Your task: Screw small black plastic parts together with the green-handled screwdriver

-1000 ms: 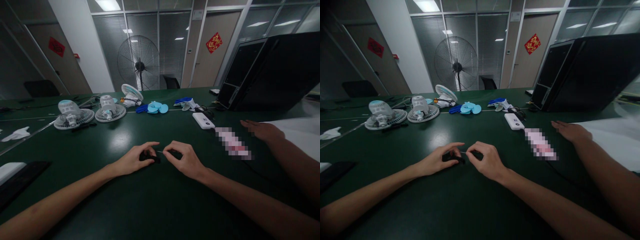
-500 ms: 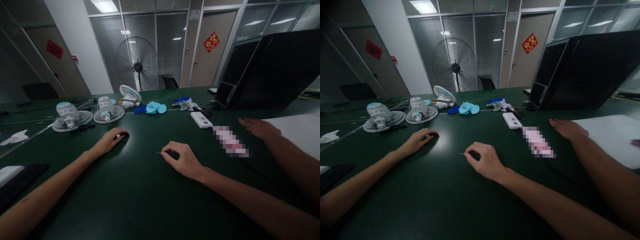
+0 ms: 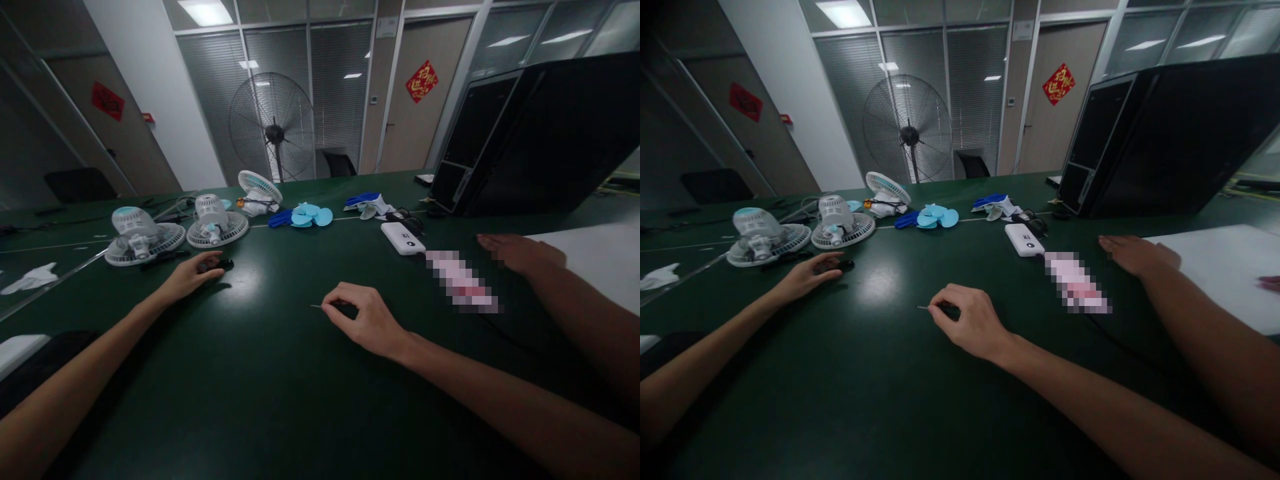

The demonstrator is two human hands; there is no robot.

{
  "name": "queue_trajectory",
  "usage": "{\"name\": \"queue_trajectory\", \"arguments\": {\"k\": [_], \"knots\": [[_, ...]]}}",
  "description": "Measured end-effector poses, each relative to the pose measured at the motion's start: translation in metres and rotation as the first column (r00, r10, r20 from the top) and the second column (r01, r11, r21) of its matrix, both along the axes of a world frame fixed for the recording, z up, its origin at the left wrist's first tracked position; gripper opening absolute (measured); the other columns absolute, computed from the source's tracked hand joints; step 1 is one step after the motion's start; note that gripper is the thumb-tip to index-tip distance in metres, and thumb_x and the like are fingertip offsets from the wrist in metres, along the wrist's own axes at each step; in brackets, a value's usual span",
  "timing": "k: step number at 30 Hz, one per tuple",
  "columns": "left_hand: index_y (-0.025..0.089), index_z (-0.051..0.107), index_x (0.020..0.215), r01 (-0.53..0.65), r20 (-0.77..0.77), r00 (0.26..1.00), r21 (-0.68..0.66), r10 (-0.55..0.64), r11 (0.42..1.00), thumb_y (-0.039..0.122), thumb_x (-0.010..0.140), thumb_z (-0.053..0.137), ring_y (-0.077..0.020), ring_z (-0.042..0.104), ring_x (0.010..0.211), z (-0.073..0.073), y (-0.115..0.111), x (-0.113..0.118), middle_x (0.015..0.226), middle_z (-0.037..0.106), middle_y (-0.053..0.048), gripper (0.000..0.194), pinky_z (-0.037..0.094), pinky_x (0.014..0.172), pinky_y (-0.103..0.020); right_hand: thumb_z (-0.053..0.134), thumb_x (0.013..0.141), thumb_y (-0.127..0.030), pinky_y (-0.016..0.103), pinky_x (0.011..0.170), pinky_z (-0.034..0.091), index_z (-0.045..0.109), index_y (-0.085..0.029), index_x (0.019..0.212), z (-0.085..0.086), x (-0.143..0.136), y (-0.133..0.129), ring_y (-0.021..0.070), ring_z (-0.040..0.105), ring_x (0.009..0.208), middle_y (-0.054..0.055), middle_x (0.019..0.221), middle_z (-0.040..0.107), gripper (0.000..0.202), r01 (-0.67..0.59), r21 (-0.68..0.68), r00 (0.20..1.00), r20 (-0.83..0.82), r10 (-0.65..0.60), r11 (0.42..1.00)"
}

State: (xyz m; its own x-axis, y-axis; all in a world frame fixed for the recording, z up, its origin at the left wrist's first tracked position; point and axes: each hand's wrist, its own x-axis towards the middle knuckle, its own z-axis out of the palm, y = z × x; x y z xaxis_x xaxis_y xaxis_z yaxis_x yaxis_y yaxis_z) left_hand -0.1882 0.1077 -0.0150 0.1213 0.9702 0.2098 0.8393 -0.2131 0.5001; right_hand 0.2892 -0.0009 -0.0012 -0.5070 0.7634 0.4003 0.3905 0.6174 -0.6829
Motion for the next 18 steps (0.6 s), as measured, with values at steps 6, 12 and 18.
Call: {"name": "queue_trajectory", "arguments": {"k": [6, 12, 18], "knots": [[0.023, 0.079, 0.112, 0.019, -0.005, 1.0, -0.089, -0.019, 0.996, 0.08, 0.068, 0.075, -0.0324, 0.068, 0.108, 0.005, 0.001, -0.019, 0.118, 0.074, -0.012, 0.072, 0.055, 0.091, -0.039, 0.065, 0.103, -0.024, 0.03, 0.074, 0.057, 0.075, -0.019, 0.105, -0.001, 0.001, 0.001, 0.0175, 0.069, 0.086, 0.004, 0.099, 0.073, 0.011, -0.014, -0.008, 1.0, -0.001, 0.014, 1.0], [0.021, 0.08, 0.089, 0.021, 0.03, 0.999, -0.032, -0.02, 0.999, 0.082, 0.068, 0.074, -0.0289, 0.071, 0.097, 0.004, -0.001, -0.015, 0.103, 0.076, -0.01, 0.065, 0.056, 0.089, -0.038, 0.064, 0.103, -0.025, 0.032, 0.077, 0.058, 0.075, -0.019, 0.105, -0.001, 0.001, 0.001, 0.018, 0.069, 0.087, 0.005, 0.1, 0.074, 0.013, -0.017, -0.002, 1.0, 0.001, 0.017, 1.0], [0.022, 0.08, 0.11, -0.033, 0.087, 0.995, -0.11, 0.043, 0.993, 0.079, 0.07, 0.075, -0.03, 0.072, 0.104, 0.004, -0.002, -0.004, 0.116, 0.078, -0.01, 0.07, 0.056, 0.091, -0.037, 0.065, 0.102, -0.024, 0.031, 0.075, 0.056, 0.075, -0.019, 0.104, -0.001, 0.001, 0.001, 0.0177, 0.068, 0.086, 0.004, 0.098, 0.073, 0.011, 0.0, 0.022, 1.0, 0.016, -0.001, 1.0]]}}
